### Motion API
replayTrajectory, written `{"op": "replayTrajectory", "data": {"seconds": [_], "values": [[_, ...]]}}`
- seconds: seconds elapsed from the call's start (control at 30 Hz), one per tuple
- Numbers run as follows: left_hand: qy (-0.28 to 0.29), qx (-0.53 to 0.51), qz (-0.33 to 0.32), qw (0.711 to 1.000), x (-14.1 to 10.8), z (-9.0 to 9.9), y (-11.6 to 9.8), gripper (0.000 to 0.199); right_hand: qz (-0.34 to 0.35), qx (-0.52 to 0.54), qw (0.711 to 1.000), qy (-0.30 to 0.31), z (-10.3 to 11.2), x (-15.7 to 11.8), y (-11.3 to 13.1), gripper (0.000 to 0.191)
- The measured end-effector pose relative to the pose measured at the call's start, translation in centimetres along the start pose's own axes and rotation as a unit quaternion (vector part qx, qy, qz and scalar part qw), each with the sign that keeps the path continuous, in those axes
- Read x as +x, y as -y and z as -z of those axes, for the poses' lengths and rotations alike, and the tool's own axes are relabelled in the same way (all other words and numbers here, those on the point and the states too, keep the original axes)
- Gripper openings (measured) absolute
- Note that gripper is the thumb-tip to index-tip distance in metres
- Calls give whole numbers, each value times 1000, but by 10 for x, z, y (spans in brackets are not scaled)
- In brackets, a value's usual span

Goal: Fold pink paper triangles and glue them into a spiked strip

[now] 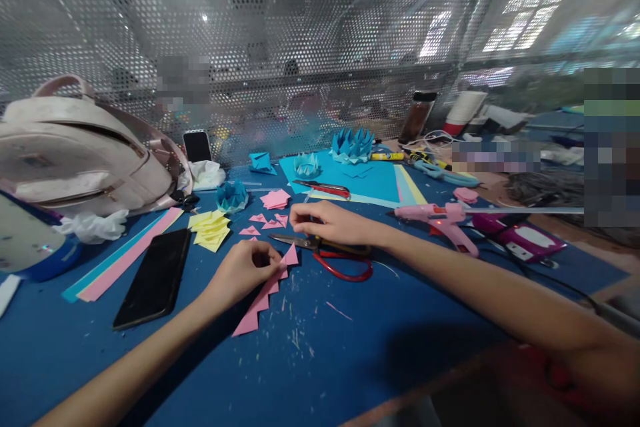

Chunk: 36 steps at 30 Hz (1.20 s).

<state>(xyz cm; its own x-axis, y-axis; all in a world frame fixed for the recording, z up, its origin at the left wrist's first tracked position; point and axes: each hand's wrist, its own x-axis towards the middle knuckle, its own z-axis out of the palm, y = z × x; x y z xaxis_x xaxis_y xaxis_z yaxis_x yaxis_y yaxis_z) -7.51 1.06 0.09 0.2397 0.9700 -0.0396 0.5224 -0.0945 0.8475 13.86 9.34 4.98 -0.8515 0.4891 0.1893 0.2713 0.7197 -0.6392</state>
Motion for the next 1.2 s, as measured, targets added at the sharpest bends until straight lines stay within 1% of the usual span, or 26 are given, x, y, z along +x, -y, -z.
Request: {"op": "replayTrajectory", "data": {"seconds": [0.07, 0.13, 0.2, 0.27, 0.33, 0.4, 0.47, 0.6, 0.73, 0.87, 0.93, 1.03, 1.1, 1.2], "values": [[-17, 14, -10, 1000, -1, -1, -1, 14, 9, 4, 1000, -4, -1, 0, 2, 12], [-47, 29, -24, 998, -1, -1, -4, 27, 15, 9, 1000, -12, -4, 1, 4, 12], [-69, 31, -38, 996, -2, -2, -9, 36, 21, 18, 999, -36, -9, 1, 6, 10], [-61, -18, -44, 997, -3, -4, -15, 33, 30, 37, 997, -68, -14, 1, 7, 9], [-35, -111, -29, 993, -3, -5, -19, 24, 39, 56, 994, -90, -20, 1, 8, 7], [-23, -181, -10, 983, -3, -6, -21, 17, 46, 63, 992, -100, -24, 1, 9, 5], [-27, -206, 5, 978, -2, -6, -21, 17, 53, 62, 990, -112, -26, 0, 9, 5], [-49, -233, 24, 971, 1, -4, -16, 17, 84, 39, 988, -126, -27, -1, 7, 12], [-72, -258, 35, 963, 3, -4, -8, 18, 112, 3, 986, -126, -29, -2, 5, 16], [-74, -253, 24, 964, 3, -3, -8, 21, 123, -17, 985, -117, -32, -3, 1, 20], [-67, -235, 10, 970, 2, -1, -10, 23, 113, -13, 986, -120, -33, -3, -2, 20], [-55, -198, -14, 979, 2, 4, -13, 26, 78, -10, 989, -124, -33, -3, -9, 22], [-55, -170, -28, 984, 3, 6, -13, 27, 58, -30, 993, -102, -34, -3, -12, 22], [-73, -126, -43, 988, 4, 8, -9, 24, 57, -88, 994, -33, -37, -2, -16, 20]]}}
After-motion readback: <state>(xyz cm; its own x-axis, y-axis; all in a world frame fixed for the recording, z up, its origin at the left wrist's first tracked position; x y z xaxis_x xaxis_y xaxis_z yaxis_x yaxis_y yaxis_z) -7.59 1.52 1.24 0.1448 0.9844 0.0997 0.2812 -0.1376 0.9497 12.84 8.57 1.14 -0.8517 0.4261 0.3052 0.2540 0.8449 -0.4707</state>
